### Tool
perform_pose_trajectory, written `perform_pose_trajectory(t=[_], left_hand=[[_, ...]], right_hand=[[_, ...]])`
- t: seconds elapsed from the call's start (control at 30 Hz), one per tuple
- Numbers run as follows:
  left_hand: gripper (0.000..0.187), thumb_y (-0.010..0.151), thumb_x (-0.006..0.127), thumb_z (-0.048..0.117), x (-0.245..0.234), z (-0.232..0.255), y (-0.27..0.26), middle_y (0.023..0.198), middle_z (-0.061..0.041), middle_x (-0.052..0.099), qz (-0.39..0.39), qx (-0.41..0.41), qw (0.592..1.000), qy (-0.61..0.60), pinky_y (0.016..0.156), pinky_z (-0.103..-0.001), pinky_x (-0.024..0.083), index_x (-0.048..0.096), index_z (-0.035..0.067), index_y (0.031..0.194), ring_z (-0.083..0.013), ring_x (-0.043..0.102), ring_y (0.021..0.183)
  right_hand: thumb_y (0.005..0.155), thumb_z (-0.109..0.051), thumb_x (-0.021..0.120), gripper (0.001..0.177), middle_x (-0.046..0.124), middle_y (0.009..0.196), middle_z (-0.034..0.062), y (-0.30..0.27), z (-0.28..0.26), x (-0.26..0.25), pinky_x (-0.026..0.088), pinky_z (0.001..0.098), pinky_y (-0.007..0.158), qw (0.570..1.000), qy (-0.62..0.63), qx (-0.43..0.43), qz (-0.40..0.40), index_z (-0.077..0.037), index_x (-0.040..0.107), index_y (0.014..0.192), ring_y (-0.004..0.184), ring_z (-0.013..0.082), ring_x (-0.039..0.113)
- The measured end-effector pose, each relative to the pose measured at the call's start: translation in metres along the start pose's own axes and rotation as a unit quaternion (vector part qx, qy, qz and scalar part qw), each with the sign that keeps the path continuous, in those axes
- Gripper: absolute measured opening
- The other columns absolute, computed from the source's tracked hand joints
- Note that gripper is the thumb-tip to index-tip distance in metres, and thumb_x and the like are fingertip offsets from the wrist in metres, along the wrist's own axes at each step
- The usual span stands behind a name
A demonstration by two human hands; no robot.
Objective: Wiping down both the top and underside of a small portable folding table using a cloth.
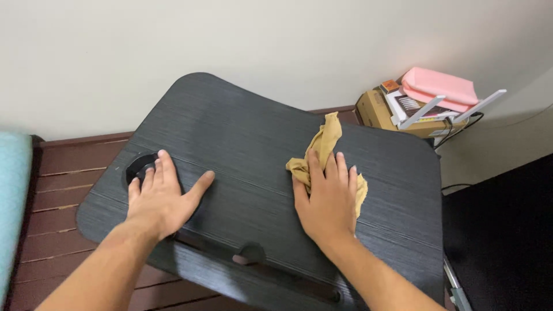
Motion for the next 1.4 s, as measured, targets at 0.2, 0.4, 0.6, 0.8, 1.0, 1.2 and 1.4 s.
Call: perform_pose_trajectory(t=[0.2,0.4,0.6,0.8,1.0,1.2,1.4], left_hand=[[0.124,0.081,0.029,0.092,0.0,0.007,0.001,0.172,-0.009,-0.007,-0.086,-0.066,0.993,0.039,0.126,-0.046,-0.002,-0.022,0.011,0.16,-0.0238,-0.006,0.159],[0.114,0.084,0.022,0.086,0.01,-0.001,0.007,0.171,-0.009,-0.001,-0.027,-0.027,0.999,0.031,0.125,-0.048,0.0,-0.015,0.01,0.16,-0.0256,-0.002,0.157],[0.104,0.09,0.02,0.084,-0.038,0.02,-0.033,0.157,-0.028,0.037,0.096,-0.004,0.973,0.211,0.122,-0.06,0.018,0.023,0.011,0.165,-0.0425,0.026,0.15],[0.123,0.067,0.054,0.09,-0.054,-0.021,0.014,0.162,-0.03,0.018,0.12,-0.029,0.991,0.056,0.111,-0.071,0.019,0.021,0.016,0.16,-0.0482,0.024,0.145],[0.144,0.061,0.057,0.102,-0.043,-0.037,0.032,0.166,-0.027,0.019,0.04,-0.071,0.995,0.058,0.12,-0.064,0.023,0.009,0.016,0.166,-0.0464,0.026,0.151],[0.15,0.054,0.072,0.095,-0.055,-0.039,0.023,0.162,-0.027,0.028,-0.019,-0.116,0.993,-0.002,0.117,-0.064,0.03,0.009,0.02,0.167,-0.0446,0.028,0.151],[0.153,0.049,0.081,0.087,-0.066,-0.043,0.021,0.16,-0.024,0.035,-0.027,-0.144,0.989,-0.03,0.113,-0.064,0.039,0.01,0.026,0.169,-0.0429,0.036,0.148]], right_hand=[[0.096,-0.038,0.057,0.063,0.045,0.145,0.0306,-0.008,0.002,0.0,0.019,0.0613,0.116,1.0,0.001,-0.014,-0.006,-0.005,0.048,0.149,0.142,0.0474,0.033],[0.098,-0.034,0.055,0.062,0.043,0.15,0.0307,-0.046,-0.003,-0.022,0.018,0.06,0.118,0.998,0.036,-0.044,-0.006,-0.003,0.047,0.151,0.145,0.0471,0.029],[0.085,-0.046,0.061,0.062,0.033,0.158,0.029,-0.074,0.062,-0.03,0.013,0.0646,0.114,0.977,-0.118,0.177,-0.028,-0.04,0.057,0.146,0.145,0.0497,0.021],[0.088,-0.064,0.055,0.06,0.025,0.159,0.0308,-0.077,0.106,-0.044,0.011,0.0765,0.109,0.957,-0.117,0.264,0.012,-0.043,0.055,0.145,0.145,0.0583,0.016],[0.081,-0.081,0.054,0.075,0.024,0.163,0.0254,-0.082,0.146,-0.039,0.015,0.079,0.107,0.925,-0.116,0.36,0.02,-0.045,0.053,0.146,0.146,0.0544,0.019],[0.072,-0.087,0.06,0.087,0.03,0.161,0.0276,-0.074,0.145,-0.05,0.029,0.0741,0.107,0.919,-0.068,0.389,0.006,-0.043,0.058,0.147,0.138,0.0552,0.035],[0.067,-0.084,0.071,0.092,0.035,0.147,0.0251,-0.072,0.164,-0.057,0.034,0.0642,0.108,0.884,-0.019,0.466,0.018,-0.039,0.06,0.147,0.132,0.0514,0.04]])
Point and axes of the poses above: each hand's wrist, its own y-axis towards the middle knuckle, its own x-axis out of the palm, z = x × y, the point moved 7 cm from there along y, towards the middle knuckle
